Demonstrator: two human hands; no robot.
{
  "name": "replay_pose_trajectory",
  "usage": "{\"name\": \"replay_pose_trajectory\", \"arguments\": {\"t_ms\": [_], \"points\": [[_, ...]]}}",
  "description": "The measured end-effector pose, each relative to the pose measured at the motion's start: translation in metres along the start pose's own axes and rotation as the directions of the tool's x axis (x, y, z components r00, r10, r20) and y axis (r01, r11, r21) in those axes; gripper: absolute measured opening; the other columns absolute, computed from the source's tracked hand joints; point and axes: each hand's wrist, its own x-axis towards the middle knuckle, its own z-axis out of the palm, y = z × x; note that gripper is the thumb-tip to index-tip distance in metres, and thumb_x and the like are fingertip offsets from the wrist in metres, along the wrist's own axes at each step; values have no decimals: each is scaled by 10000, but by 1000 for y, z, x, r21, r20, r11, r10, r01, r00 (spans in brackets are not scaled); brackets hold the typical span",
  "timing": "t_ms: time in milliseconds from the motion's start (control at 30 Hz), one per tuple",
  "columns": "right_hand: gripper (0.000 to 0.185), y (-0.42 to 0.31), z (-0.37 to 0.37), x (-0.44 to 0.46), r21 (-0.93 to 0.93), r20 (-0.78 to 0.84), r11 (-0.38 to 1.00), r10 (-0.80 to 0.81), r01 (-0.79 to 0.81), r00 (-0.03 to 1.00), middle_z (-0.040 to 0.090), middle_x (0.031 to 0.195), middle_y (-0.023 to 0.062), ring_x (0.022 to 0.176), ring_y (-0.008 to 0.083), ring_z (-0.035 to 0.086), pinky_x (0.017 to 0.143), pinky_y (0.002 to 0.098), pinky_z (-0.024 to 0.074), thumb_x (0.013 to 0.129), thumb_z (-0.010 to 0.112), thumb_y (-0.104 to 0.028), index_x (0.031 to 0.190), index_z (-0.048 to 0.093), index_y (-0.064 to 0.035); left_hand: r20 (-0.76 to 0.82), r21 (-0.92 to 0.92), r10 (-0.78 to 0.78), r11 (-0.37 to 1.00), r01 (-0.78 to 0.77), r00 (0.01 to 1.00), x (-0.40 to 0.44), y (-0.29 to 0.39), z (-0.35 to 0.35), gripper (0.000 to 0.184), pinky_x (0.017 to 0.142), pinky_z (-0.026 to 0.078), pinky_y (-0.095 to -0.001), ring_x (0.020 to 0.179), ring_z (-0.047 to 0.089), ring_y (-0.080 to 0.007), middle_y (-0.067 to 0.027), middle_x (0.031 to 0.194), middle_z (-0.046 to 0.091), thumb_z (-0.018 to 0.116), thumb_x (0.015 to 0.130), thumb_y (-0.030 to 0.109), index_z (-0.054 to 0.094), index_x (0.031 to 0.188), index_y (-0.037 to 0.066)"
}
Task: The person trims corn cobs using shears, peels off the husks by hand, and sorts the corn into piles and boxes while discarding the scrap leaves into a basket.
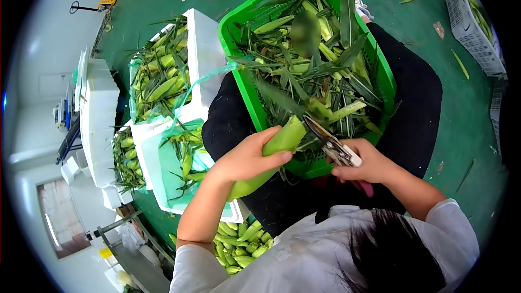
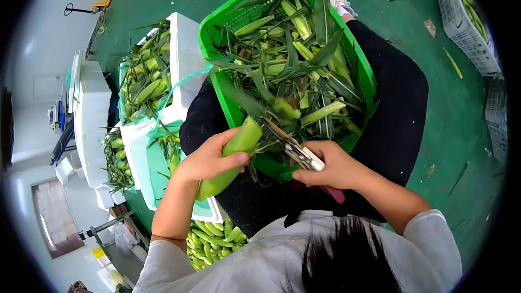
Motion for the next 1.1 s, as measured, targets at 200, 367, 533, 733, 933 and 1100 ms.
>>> {"name": "replay_pose_trajectory", "arguments": {"t_ms": [200, 367, 533, 733, 933, 1100], "points": [[712, 18, 12, -29, 1, 57, 996, -89, 89, 994, 577, 1139, 85, 1076, 158, 547, 956, 333, 443, 816, 766, -264, 1375, 402, -15, -371, -339, 20, 928, -155, 928, 8, 12, 4, 354, 717, 513, -289, 769, 616, -130, -48, 891, 618, 641, 936, 238, 512, 1186, 23], [528, 10, 31, 15, -37, -116, 967, -256, 254, 960, 602, 1038, 72, 950, 143, 590, 826, 285, 486, 858, 730, -242, 1268, 497, -6, -400, 3, 138, 989, -150, 906, 30, 22, 34, 436, 799, 487, -270, 865, 571, -119, -48, 948, 636, 699, 895, 200, 514, 1233, -5], [245, -11, 27, 4, 292, -222, 943, -97, 161, 970, 599, 721, 24, 609, 117, 598, 523, 261, 502, 855, 702, -152, 1027, 576, -31, -516, -488, 80, 790, -370, 853, 37, 9, 19, 279, 686, 520, -346, 802, 629, -182, -83, 918, 613, 704, 856, 154, 537, 1052, 46], [561, 25, 37, -24, 295, -29, 956, 7, 2, 1000, 565, 1082, 56, 936, 123, 558, 806, 279, 481, 877, 693, -158, 1345, 414, -25, -923, -382, -98, 358, -852, 373, 43, 10, 8, 268, 929, 477, -410, 943, 553, -204, -54, 990, 538, 547, 958, 299, 461, 1117, 102], [665, 34, 40, 31, 110, -396, 966, -172, 233, 902, 523, 1162, 56, 1080, 139, 492, 934, 292, 415, 842, 737, -192, 1399, 406, -39, -957, -288, -115, 267, -920, 266, 58, -2, 55, 286, 995, 451, -408, 995, 539, -200, -41, 1020, 532, 501, 976, 390, 460, 1016, 109], [352, 39, 27, 45, -263, -432, 903, -426, 341, 795, 579, 822, 20, 675, 98, 539, 613, 251, 462, 807, 731, -99, 1102, 560, -12, -888, -422, -263, 136, -897, 378, 61, -23, 50, 407, 998, 442, -410, 1049, 554, -232, -59, 1070, 579, 504, 963, 457, 507, 1111, 78]]}}
